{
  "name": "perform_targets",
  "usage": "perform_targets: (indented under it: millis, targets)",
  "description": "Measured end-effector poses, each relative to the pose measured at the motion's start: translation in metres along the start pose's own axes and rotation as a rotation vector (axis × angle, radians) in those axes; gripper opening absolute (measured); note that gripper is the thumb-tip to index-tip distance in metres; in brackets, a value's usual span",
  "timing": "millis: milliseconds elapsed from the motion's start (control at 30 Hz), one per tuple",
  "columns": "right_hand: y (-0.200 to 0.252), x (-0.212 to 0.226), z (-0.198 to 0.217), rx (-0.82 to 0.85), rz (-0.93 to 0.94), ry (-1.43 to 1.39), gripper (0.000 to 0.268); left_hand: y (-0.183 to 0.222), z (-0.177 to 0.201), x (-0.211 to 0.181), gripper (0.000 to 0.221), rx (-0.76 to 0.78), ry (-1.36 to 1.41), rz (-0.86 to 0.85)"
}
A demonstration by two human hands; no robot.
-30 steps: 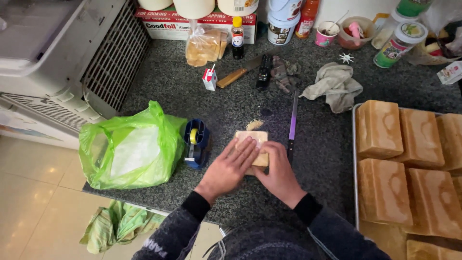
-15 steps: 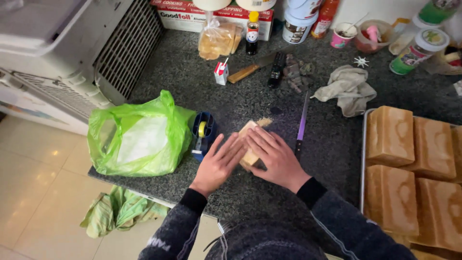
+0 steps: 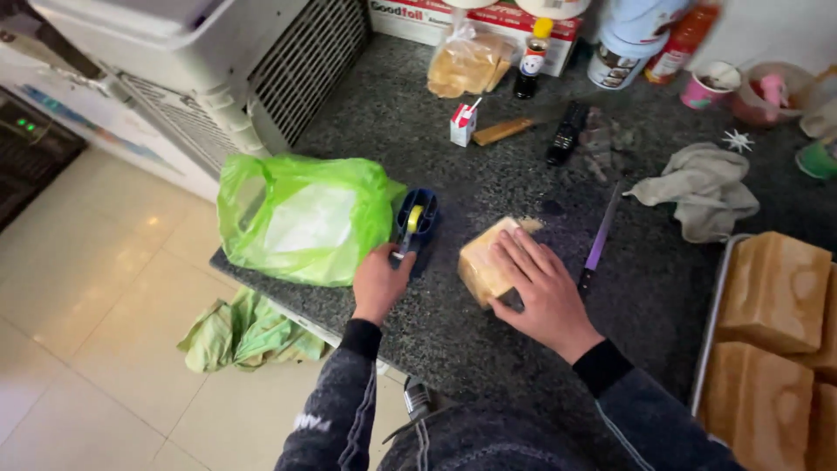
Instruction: Packaging small loaves of bread into plastic bags and sealing them with a tape dispenser.
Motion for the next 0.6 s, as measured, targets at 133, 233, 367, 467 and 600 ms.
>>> perform_targets:
  millis: [133,233,367,467,600]
  targets:
    - [0.0,0.0,0.001,0.004,-0.012,-0.03,0.088,-0.018,-0.022,0.016,0.039,0.001,0.095,0.091]
    - [-0.002,0.001,0.003,-0.009,-0.007,-0.013,0.087,-0.027,-0.037,0.032,0.034,-0.023,0.26,0.253]
    - [-0.002,0.002,0.004,-0.016,-0.017,-0.025,0.087,-0.029,-0.053,0.045,0.029,-0.047,0.596,0.479]
    - [-0.001,0.0,0.003,-0.024,-0.003,-0.015,0.087,-0.008,-0.046,0.03,0.034,-0.101,0.933,0.511]
    - [-0.001,-0.001,0.003,-0.025,0.003,0.012,0.089,0.02,-0.047,0.031,0.028,-0.111,1.019,0.434]
Point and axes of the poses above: each hand's wrist, its own y-axis away from the middle knuckle, its own z-axis out of the back of the hand, x = y × z, the point moved 4 cm from there along -y, towards the middle knuckle, and after that the axes turned 2 degrees about -z, right-handed, at the moved point
